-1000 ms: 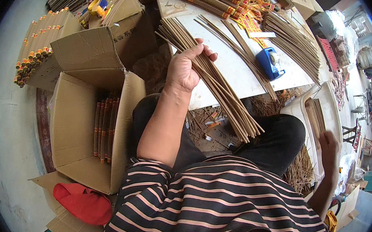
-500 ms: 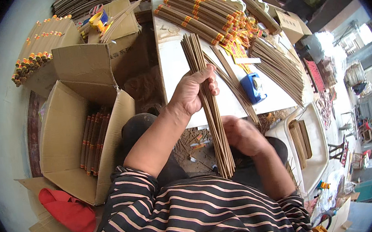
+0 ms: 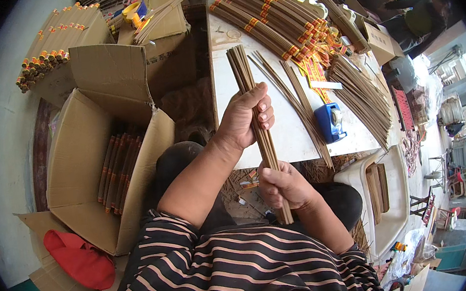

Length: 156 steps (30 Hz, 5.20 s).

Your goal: The person gathers loose incense sticks, aligns them into bundles, and wraps each bundle with a small paper label using a handheld tape dispenser. Bundled sticks are placed into a cardboard box on the left.

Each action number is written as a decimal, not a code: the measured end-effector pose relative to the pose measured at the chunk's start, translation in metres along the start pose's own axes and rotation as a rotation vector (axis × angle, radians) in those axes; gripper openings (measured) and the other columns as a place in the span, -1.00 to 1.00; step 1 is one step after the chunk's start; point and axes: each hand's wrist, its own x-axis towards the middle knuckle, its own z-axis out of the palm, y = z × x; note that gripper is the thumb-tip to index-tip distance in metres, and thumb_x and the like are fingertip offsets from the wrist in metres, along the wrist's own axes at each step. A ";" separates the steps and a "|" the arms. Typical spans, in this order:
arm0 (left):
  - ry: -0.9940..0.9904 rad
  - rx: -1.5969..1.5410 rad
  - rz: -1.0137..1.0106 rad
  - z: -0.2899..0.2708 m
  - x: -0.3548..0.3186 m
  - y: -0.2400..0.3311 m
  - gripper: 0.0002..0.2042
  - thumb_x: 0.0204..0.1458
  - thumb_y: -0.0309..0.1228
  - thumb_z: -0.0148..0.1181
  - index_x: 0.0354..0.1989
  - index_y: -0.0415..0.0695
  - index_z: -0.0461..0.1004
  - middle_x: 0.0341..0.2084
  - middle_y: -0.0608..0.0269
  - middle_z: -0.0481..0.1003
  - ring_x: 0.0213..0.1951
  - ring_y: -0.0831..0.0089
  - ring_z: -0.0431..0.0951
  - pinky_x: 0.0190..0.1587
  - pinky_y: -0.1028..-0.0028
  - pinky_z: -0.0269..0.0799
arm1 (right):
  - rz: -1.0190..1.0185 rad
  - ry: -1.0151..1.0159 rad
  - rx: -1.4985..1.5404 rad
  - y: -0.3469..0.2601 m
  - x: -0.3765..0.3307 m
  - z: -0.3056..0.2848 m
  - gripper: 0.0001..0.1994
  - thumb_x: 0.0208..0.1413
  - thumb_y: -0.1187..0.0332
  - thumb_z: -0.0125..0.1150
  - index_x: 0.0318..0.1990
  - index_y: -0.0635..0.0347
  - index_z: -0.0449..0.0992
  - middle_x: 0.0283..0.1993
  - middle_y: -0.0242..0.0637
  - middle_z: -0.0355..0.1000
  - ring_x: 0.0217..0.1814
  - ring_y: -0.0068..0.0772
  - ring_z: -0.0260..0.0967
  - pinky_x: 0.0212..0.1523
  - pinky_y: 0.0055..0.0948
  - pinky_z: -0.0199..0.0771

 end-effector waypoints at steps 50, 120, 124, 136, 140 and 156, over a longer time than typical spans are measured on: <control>0.465 0.192 0.070 -0.014 0.009 0.013 -0.73 -0.02 -0.31 0.22 -0.60 0.02 0.22 -0.76 0.47 0.20 -0.72 0.62 0.17 -0.63 0.57 0.15 | -0.032 0.941 -1.864 -0.093 0.039 -0.094 -0.46 -0.17 0.07 0.30 -0.21 0.41 0.36 -0.14 0.15 0.34 -0.07 0.06 0.32 -0.07 -0.22 0.35; -0.161 0.866 0.479 0.119 0.008 0.027 -0.75 -0.11 -0.58 0.19 -0.22 -0.24 0.34 -0.53 0.30 0.45 -0.42 0.47 0.52 -0.27 0.45 0.46 | -0.800 0.455 -0.971 -0.082 0.042 0.006 -0.51 -0.11 0.38 0.26 -0.03 0.27 0.19 -0.27 -0.04 0.41 -0.21 -0.25 0.42 -0.20 -0.38 0.39; -0.147 0.948 0.398 0.107 0.014 0.015 -0.71 -0.14 -0.58 0.21 -0.21 -0.22 0.33 -0.52 0.34 0.43 -0.42 0.55 0.48 -0.29 0.53 0.43 | -0.864 0.445 -0.934 -0.072 0.049 -0.014 -0.49 -0.10 0.39 0.24 0.03 0.29 0.20 -0.26 -0.08 0.41 -0.24 -0.32 0.40 -0.20 -0.42 0.38; -0.174 0.966 0.312 0.109 0.013 0.006 -0.82 -0.13 -0.56 0.23 -0.33 -0.20 0.39 -0.52 0.34 0.44 -0.43 0.57 0.45 -0.31 0.58 0.38 | -0.744 0.216 -0.758 -0.074 0.044 -0.035 -0.53 -0.02 0.42 0.22 0.06 0.28 0.22 -0.09 -0.26 0.36 -0.06 -0.48 0.28 -0.03 -0.46 0.31; -0.166 0.992 0.302 0.102 0.018 0.006 -0.89 -0.08 -0.51 0.22 -0.41 -0.20 0.41 -0.55 0.34 0.44 -0.45 0.59 0.44 -0.34 0.56 0.37 | -0.751 0.187 -0.716 -0.074 0.051 -0.038 -0.52 -0.04 0.39 0.25 0.05 0.27 0.25 -0.09 -0.24 0.37 -0.06 -0.47 0.28 -0.01 -0.46 0.30; 0.225 0.411 0.299 0.065 0.018 0.001 -0.87 -0.07 -0.49 0.16 -0.39 -0.08 0.32 -0.67 0.34 0.30 -0.65 0.50 0.33 -0.56 0.47 0.31 | -0.400 0.430 -1.086 -0.051 0.011 -0.012 -0.69 -0.05 0.25 0.24 -0.31 0.26 0.31 -0.61 -0.43 0.25 -0.59 -0.58 0.23 -0.57 -0.52 0.27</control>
